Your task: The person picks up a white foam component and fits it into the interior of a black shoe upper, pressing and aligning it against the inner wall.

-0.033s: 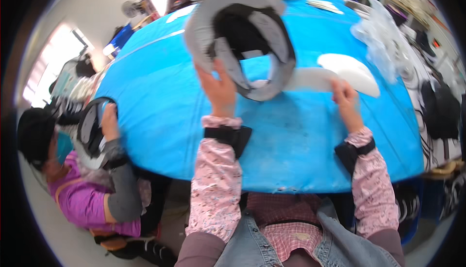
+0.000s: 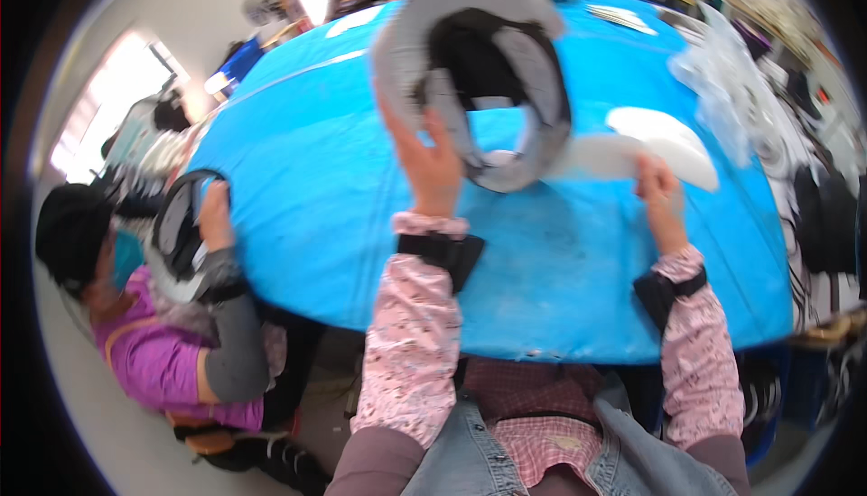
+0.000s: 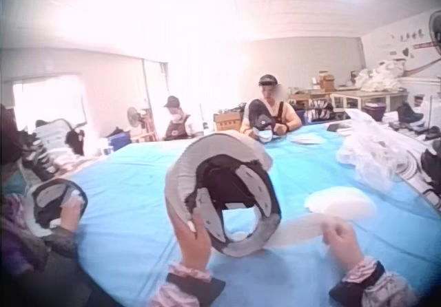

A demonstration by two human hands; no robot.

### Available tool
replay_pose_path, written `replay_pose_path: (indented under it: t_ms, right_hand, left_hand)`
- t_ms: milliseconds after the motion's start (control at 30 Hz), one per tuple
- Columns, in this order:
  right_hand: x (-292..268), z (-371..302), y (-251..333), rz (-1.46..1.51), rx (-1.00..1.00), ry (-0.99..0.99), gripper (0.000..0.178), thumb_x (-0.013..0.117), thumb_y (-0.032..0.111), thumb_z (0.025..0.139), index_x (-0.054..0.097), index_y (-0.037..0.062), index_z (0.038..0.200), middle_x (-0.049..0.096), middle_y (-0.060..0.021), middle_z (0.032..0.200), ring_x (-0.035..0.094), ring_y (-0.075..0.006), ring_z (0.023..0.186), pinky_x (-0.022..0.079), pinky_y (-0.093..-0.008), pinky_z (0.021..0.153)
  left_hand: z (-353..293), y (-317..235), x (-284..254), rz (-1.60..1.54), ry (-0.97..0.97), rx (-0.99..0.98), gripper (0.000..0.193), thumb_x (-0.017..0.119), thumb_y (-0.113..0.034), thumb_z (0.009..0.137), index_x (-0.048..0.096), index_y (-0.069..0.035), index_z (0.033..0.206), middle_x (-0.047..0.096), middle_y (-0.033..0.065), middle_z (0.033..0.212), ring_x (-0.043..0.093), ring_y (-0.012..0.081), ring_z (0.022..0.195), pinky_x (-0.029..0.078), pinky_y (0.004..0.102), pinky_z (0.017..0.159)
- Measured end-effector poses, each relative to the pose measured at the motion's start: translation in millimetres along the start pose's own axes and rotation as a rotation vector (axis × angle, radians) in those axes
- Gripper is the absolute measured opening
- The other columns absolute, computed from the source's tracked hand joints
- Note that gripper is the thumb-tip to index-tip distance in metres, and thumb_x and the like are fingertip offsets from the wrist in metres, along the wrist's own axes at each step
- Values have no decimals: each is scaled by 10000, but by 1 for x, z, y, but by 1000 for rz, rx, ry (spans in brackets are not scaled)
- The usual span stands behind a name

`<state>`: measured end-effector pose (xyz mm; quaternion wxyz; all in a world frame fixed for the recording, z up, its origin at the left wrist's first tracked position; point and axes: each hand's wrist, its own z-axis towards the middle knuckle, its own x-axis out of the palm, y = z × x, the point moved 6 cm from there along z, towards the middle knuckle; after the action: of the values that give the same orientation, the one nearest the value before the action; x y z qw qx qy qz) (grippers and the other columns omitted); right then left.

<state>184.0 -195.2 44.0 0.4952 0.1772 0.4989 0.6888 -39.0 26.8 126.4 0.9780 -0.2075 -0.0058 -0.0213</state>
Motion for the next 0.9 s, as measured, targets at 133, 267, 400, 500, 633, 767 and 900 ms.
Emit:
replay_pose_path:
  t_ms: [133, 267, 400, 500, 633, 767, 900]
  right_hand:
    - [-37, -7, 13, 222, 26, -281, 335, 444, 307, 925, 472, 135, 638, 308, 71, 514, 264, -23, 463, 205, -209, 417]
    - [-35, -13, 16, 404, 11, -250, 223, 454, 257, 920, 534, 83, 804, 402, 63, 591, 294, -15, 470, 219, -191, 401]
    - [-53, -17, 6, 235, -214, -241, 308, 475, 55, 883, 482, -5, 1184, 523, -74, 1009, 497, -111, 755, 406, -204, 587]
    - [-58, -18, 4, 222, -198, -178, 414, 541, -22, 824, 443, -13, 1225, 522, -139, 1113, 549, -228, 944, 456, -296, 793]
    - [-33, -19, 69, 219, -407, -167, 300, 496, 86, 852, 484, -28, 1130, 553, -120, 1017, 546, -203, 889, 440, -291, 766]
    - [-23, -16, 55, 476, -8, -98, 302, 484, 165, 902, 503, -26, 1136, 577, -98, 1010, 562, -169, 884, 449, -266, 784]
    - [1, -15, 57, 382, -60, 5, 319, 427, 229, 926, 526, -22, 1097, 573, -65, 997, 553, -150, 872, 446, -259, 749]
  left_hand:
    - [-4, -37, 15, 17, 123, 176, 551, 456, -12, 857, 206, 16, 1348, 259, 236, 1365, 279, 372, 1257, 269, 388, 1003]
    - [2, -41, 11, -107, 243, 48, 468, 413, 125, 715, 598, -122, 1066, 393, 198, 1267, 480, 348, 1101, 447, 359, 860]
    - [-2, -34, 29, -419, 358, -71, 357, 414, 107, 757, 653, -76, 948, 587, 154, 948, 572, 276, 884, 448, 304, 786]
    - [-1, -27, 26, -449, 380, -192, 341, 410, 86, 796, 636, -65, 1003, 587, 142, 959, 560, 247, 881, 428, 274, 799]
    - [2, -22, 21, -455, 206, -230, 349, 409, 68, 824, 604, -76, 1074, 525, 165, 1092, 517, 251, 921, 395, 277, 828]
    - [-2, -19, 26, -387, 358, -142, 416, 428, 109, 762, 585, -78, 1098, 456, 217, 1151, 458, 348, 1063, 384, 345, 889]
    - [-14, -21, 42, -330, 352, -8, 496, 378, 138, 747, 547, -77, 1161, 491, 222, 1154, 465, 364, 1070, 347, 369, 933]
